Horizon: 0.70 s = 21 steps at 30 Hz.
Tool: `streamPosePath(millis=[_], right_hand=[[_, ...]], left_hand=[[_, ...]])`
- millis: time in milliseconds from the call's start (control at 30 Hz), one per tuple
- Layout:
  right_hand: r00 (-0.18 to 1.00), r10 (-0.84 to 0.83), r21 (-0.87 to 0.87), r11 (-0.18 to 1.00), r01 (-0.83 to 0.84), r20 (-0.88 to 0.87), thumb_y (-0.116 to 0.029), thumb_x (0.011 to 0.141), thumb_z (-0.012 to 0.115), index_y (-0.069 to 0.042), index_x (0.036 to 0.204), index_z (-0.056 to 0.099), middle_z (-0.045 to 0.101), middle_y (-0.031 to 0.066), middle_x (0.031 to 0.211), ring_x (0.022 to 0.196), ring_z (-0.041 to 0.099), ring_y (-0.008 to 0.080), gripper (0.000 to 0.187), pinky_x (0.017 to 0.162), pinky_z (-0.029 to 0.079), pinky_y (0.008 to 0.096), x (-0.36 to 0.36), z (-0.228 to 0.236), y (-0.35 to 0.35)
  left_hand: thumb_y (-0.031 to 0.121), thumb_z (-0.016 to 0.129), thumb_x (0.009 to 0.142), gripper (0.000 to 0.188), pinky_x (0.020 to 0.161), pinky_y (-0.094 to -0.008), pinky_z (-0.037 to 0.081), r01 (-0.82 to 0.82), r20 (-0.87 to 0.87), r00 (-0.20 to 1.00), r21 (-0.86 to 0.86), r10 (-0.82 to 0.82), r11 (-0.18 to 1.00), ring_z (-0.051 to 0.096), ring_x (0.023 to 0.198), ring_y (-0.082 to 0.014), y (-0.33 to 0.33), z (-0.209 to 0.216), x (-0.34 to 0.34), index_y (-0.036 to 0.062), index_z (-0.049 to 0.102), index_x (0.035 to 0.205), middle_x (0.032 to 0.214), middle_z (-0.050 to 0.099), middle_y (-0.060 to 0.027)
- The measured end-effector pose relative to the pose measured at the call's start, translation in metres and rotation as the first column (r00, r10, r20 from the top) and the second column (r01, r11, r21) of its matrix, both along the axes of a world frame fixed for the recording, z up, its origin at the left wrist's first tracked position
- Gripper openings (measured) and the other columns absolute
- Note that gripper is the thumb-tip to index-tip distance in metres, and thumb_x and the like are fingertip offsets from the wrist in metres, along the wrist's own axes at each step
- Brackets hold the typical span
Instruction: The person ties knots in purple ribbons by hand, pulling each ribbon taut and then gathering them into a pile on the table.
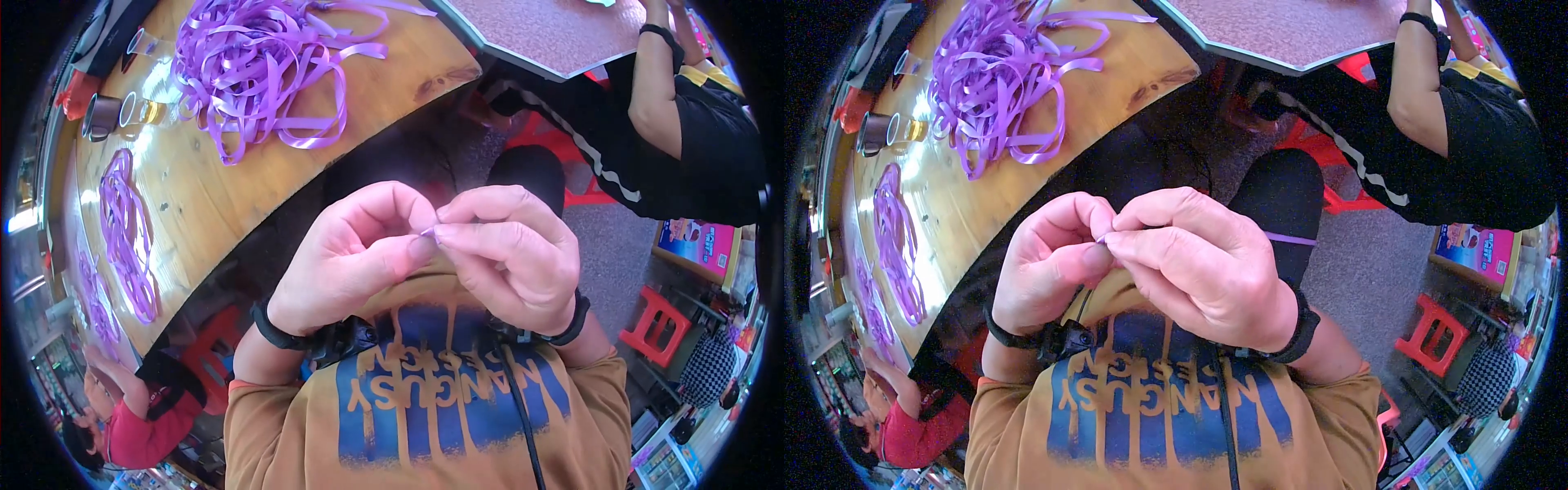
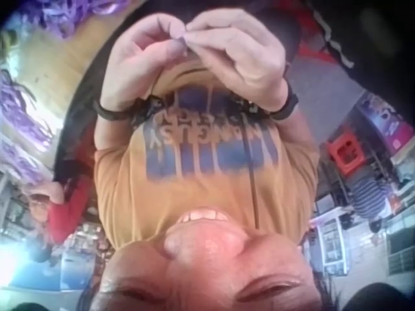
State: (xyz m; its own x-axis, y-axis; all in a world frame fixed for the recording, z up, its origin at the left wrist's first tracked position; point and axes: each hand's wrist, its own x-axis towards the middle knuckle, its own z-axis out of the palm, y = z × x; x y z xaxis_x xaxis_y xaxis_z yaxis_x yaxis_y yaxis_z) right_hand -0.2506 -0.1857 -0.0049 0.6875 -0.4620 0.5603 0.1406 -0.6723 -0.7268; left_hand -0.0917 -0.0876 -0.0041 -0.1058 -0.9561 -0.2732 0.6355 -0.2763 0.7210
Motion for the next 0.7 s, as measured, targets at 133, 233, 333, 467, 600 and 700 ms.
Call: streamPosePath(millis=[133,233,333,467,600,700], right_hand=[[1.0,-0.026,0.075,0.997,0.026,0.01,0.011,0.064,0.067,0.001,0.084,0.062,0.06,0.0114,0.079,0.071,0.061,0.0213,0.023,0.059,0.05,0.0269,0.003,0.001,0.004],[0.995,-0.097,0.112,0.989,0.096,-0.003,0.012,0.066,0.066,-0.002,0.088,0.062,0.059,0.0089,0.084,0.066,0.057,0.013,0.025,0.053,0.043,0.0208,0.005,0.0,0.005],[0.993,-0.114,0.084,0.99,0.111,0.027,0.012,0.067,0.065,-0.001,0.086,0.061,0.058,0.0083,0.081,0.064,0.055,0.0119,0.024,0.052,0.042,0.0208,0.006,-0.003,0.004],[0.995,-0.069,0.106,0.992,0.062,0.066,0.012,0.066,0.064,-0.002,0.085,0.061,0.058,0.0086,0.079,0.064,0.055,0.0121,0.024,0.052,0.042,0.0208,0.004,-0.003,0.001],[0.996,-0.063,0.096,0.994,0.058,0.058,0.012,0.066,0.065,-0.002,0.084,0.06,0.057,0.0089,0.079,0.063,0.055,0.0127,0.024,0.052,0.042,0.0211,0.002,-0.005,-0.001],[0.997,-0.063,0.12,0.991,0.058,0.036,0.013,0.065,0.064,-0.002,0.084,0.06,0.057,0.0086,0.079,0.064,0.055,0.0131,0.025,0.052,0.042,0.0213,-0.001,-0.004,0.0]], left_hand=[[0.0,0.056,0.084,0.011,0.07,-0.0182,0.04,-0.08,0.218,0.97,-0.118,0.104,0.99,0.048,0.077,-0.0027,0.0,-0.004,-0.004,0.0032,0.055,0.094,0.09,0.053,0.0013],[-0.011,0.058,0.073,0.023,0.079,-0.0244,0.04,-0.022,0.667,0.675,-0.41,0.316,0.912,0.049,0.089,-0.0124,-0.002,-0.004,-0.003,0.0023,0.056,0.092,0.095,0.051,-0.009],[-0.009,0.059,0.073,0.022,0.078,-0.0247,0.041,-0.026,0.654,0.668,-0.456,0.355,0.89,0.05,0.088,-0.0138,0.0,-0.004,-0.007,0.0011,0.056,0.093,0.097,0.051,-0.0109],[0.002,0.052,0.087,0.011,0.069,-0.0198,0.044,-0.231,0.27,0.93,-0.092,0.248,0.969,0.052,0.078,-0.0068,0.002,0.004,-0.015,0.0008,0.056,0.096,0.093,0.055,-0.0031],[0.007,0.053,0.089,0.014,0.066,-0.0187,0.044,-0.143,0.321,0.934,-0.055,0.153,0.988,0.053,0.074,-0.0047,0.0,0.005,-0.012,-0.0009,0.056,0.101,0.09,0.058,-0.0019],[0.008,0.053,0.089,0.014,0.063,-0.0184,0.044,-0.114,0.336,0.935,-0.007,0.11,0.993,0.053,0.069,-0.0043,-0.001,0.008,-0.009,-0.0015,0.058,0.099,0.086,0.06,-0.002]])
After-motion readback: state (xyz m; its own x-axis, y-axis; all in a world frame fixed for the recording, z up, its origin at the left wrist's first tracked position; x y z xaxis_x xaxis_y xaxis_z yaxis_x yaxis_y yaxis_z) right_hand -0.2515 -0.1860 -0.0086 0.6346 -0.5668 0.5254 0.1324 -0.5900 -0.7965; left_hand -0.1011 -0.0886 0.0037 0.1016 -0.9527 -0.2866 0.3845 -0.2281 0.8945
